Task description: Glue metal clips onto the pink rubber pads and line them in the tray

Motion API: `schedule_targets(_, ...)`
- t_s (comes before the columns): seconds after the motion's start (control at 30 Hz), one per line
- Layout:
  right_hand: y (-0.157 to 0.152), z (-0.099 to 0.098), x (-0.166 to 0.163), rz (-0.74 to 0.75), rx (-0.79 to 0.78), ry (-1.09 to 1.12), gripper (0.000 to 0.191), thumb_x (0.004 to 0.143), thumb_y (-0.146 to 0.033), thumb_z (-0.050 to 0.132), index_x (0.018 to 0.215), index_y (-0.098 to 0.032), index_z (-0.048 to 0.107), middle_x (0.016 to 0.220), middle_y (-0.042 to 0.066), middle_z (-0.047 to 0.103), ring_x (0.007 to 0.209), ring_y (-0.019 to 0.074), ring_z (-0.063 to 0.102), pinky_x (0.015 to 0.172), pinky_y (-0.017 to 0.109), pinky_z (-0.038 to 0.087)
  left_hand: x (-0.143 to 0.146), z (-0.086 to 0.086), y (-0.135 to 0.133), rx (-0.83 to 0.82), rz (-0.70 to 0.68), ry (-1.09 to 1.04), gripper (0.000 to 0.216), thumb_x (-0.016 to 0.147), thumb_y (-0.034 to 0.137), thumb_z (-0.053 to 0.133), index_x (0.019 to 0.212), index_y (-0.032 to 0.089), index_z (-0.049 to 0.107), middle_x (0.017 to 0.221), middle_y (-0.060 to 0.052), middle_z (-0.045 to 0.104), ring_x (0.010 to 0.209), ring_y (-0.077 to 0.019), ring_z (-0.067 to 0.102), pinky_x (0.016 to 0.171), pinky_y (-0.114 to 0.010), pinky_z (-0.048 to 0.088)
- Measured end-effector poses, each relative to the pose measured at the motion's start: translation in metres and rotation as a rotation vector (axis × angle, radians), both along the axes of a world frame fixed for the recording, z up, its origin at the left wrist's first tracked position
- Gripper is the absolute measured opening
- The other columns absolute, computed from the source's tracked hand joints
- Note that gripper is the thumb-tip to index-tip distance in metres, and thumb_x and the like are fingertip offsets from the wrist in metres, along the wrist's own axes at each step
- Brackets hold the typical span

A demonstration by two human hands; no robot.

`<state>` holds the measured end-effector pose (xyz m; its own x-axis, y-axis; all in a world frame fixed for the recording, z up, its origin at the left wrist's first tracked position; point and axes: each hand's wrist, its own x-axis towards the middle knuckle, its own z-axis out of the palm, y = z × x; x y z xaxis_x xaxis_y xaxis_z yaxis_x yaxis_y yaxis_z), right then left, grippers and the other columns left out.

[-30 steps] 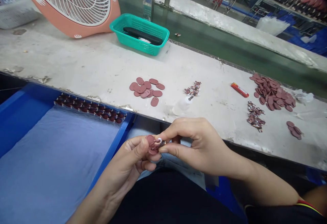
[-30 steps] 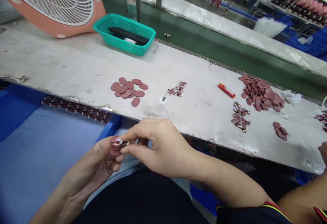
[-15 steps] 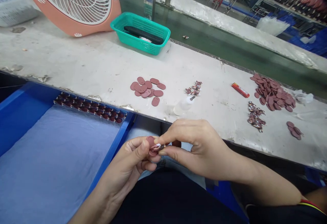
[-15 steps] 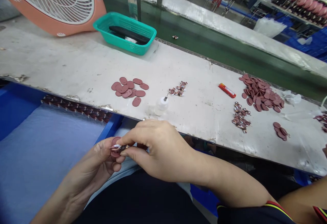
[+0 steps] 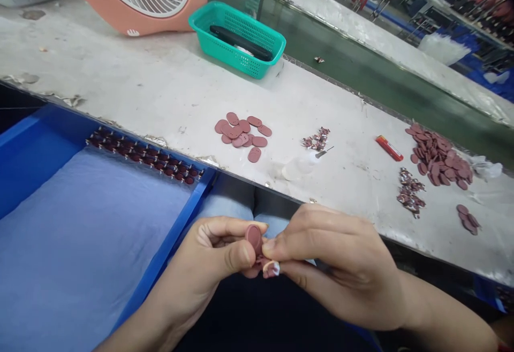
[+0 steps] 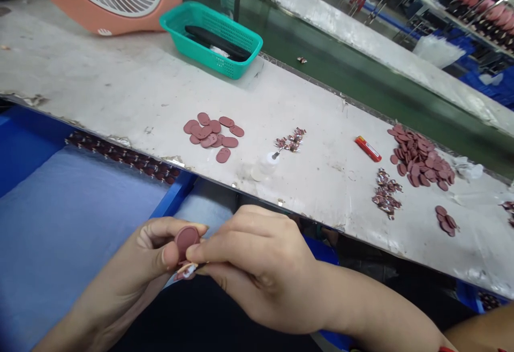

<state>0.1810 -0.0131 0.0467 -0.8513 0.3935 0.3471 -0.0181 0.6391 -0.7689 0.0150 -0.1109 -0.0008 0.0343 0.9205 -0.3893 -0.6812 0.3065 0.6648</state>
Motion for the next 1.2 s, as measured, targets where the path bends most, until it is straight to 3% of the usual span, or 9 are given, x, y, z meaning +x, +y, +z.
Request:
schedule_targets(0.2,-0.001,0.003,0.001,0.022,0.004,-0.01,0.023,0.088,-0.003,0.065,0.109,-0.013,0.067,0.086,0.007,0.075,0.079,0.0134,0.071,0.072,0.024,0.058,-0.001,0.002,0.002,0.03,-0.074,-0.072,0.022,0.065,0.04,0.087,0.07,0.02,0.081,0.058,0.0,0.07,0.051,-0.0103,0.058,0.05,-0.019,0.044)
schedule_targets(0.47,0.006,0.004,-0.005,-0.007,0.009,-0.028,0.025,0.09,-0.007,0.064,0.111,-0.02,0.066,0.087,0.004,0.075,0.076,0.0133,0.071,0.072,0.024,0.059,-0.004,-0.006,0.005,0.039,-0.048,-0.043,0.024,0.068,0.045,0.084,0.07,0.022,0.08,0.063,-0.001,0.071,0.058,-0.0109,0.059,0.057,-0.018,0.047)
schedule_targets(0.77,0.015,-0.002,-0.01,-0.004,-0.034,-0.091,0.022,0.087,-0.006,0.068,0.105,-0.018,0.069,0.085,0.004,0.072,0.075,0.0134,0.066,0.072,0.025,0.056,-0.002,-0.014,0.008,-0.126,-0.009,-0.081,0.031,0.064,0.049,0.085,0.078,0.022,0.082,0.069,-0.001,0.071,0.061,-0.0103,0.061,0.051,-0.014,0.047)
schedule_targets(1.1,0.015,-0.004,-0.015,0.013,-0.057,-0.105,0.019,0.087,-0.006,0.067,0.1,-0.019,0.071,0.084,0.003,0.074,0.076,0.0132,0.065,0.073,0.025,0.054,-0.002,-0.013,0.009,-0.148,0.028,-0.128,0.027,0.064,0.043,0.087,0.075,0.019,0.081,0.063,0.002,0.068,0.056,-0.0079,0.059,0.049,-0.012,0.048)
schedule_targets(1.2,0.015,-0.005,-0.015,0.002,-0.069,-0.117,0.034,0.082,-0.013,0.076,0.114,-0.017,0.066,0.095,0.004,0.073,0.082,0.0134,0.065,0.077,0.024,0.054,-0.005,-0.02,0.009,-0.142,0.022,-0.186,0.025,0.065,0.041,0.088,0.069,0.018,0.079,0.062,0.002,0.067,0.055,-0.0073,0.06,0.048,-0.012,0.051)
